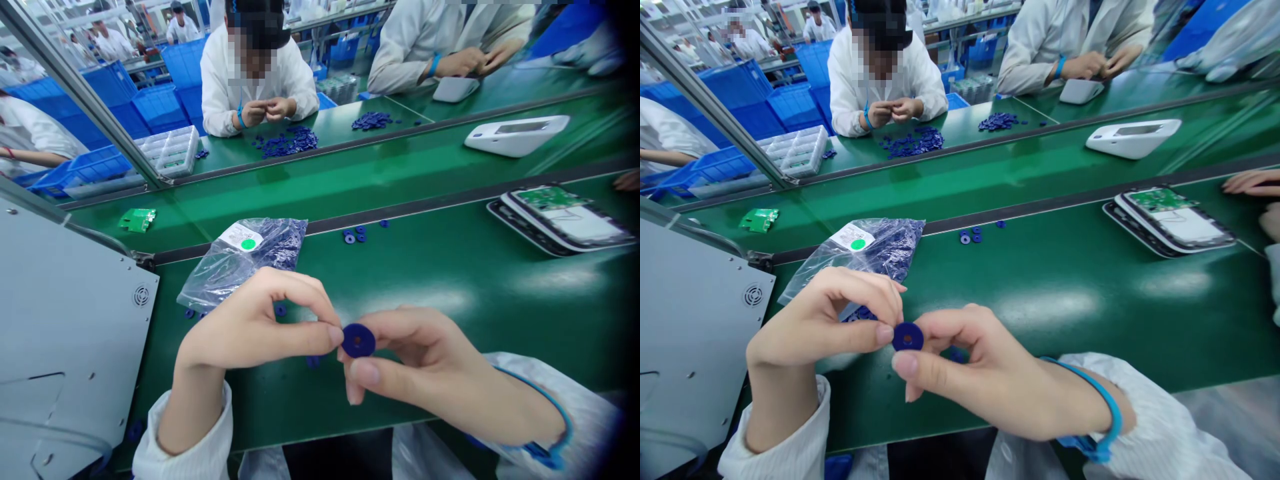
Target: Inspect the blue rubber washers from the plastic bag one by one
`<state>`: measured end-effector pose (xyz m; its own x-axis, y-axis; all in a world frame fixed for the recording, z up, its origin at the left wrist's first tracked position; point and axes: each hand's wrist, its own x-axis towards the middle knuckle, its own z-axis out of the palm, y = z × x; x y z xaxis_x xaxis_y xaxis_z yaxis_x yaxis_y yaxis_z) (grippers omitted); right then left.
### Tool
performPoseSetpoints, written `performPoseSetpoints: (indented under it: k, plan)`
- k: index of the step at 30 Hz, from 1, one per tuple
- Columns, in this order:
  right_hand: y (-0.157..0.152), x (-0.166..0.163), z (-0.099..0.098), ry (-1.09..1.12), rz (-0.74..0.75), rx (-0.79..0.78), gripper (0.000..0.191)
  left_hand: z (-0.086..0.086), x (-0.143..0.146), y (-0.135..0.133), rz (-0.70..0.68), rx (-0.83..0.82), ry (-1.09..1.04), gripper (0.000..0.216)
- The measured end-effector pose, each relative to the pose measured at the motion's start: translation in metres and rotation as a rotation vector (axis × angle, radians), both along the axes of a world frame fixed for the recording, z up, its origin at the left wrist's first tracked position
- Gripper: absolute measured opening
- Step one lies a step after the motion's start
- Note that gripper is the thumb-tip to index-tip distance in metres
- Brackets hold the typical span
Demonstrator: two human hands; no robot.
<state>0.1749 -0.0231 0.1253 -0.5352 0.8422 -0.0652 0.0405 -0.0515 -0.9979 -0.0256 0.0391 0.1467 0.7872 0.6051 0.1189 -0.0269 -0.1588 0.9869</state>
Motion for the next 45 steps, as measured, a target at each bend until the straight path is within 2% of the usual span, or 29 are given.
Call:
performPoseSetpoints:
  k: [4,7,10,12,15,17,20,24,26,28,31,34,36,40,45]
  plan:
    - [0.011,0.011,0.010,-0.127,-0.015,0.097,0.034,0.003,-0.002,0.002,0.064,0.069,0.167,0.013]
    - [0.046,0.038,0.005,-0.309,-0.093,0.171,0.035,0.006,-0.008,0.004,0.224,0.215,0.363,0.020]
    - [0.100,0.075,-0.025,-0.659,-0.029,0.159,0.033,0.008,-0.018,0.006,0.314,0.293,0.484,0.023]
    - [0.133,0.095,-0.051,-1.027,-0.007,0.016,0.035,0.011,-0.024,0.006,0.314,0.310,0.541,0.023]
    - [0.162,0.110,-0.081,-1.189,-0.054,-0.063,0.036,0.013,-0.031,0.005,0.299,0.322,0.598,0.022]
    - [0.169,0.112,-0.090,-1.205,-0.061,-0.067,0.039,0.014,-0.033,0.005,0.310,0.322,0.613,0.022]
    - [0.168,0.111,-0.089,-1.240,-0.088,-0.026,0.040,0.015,-0.035,0.005,0.334,0.325,0.616,0.022]
    - [0.157,0.100,-0.072,-1.290,-0.113,0.096,0.040,0.015,-0.036,0.005,0.348,0.341,0.621,0.023]
    - [0.144,0.085,-0.063,-1.262,-0.036,0.165,0.037,0.015,-0.036,0.003,0.369,0.348,0.633,0.024]
    - [0.127,0.064,-0.059,-1.188,0.105,0.240,0.028,0.015,-0.036,0.002,0.390,0.359,0.655,0.025]
    - [0.097,0.029,-0.067,-1.043,0.313,0.359,0.007,0.016,-0.034,0.000,0.391,0.381,0.674,0.027]
    - [0.074,0.004,-0.086,-0.947,0.453,0.478,0.025,0.016,-0.033,-0.001,0.374,0.389,0.669,0.024]
    - [0.067,-0.005,-0.099,-0.926,0.510,0.531,0.022,0.017,-0.033,-0.002,0.365,0.391,0.662,0.022]
    - [0.068,-0.008,-0.111,-0.911,0.539,0.562,0.015,0.017,-0.034,-0.002,0.361,0.382,0.663,0.024]
    - [0.074,-0.004,-0.108,-0.938,0.460,0.575,0.021,0.016,-0.030,-0.001,0.353,0.391,0.668,0.024]
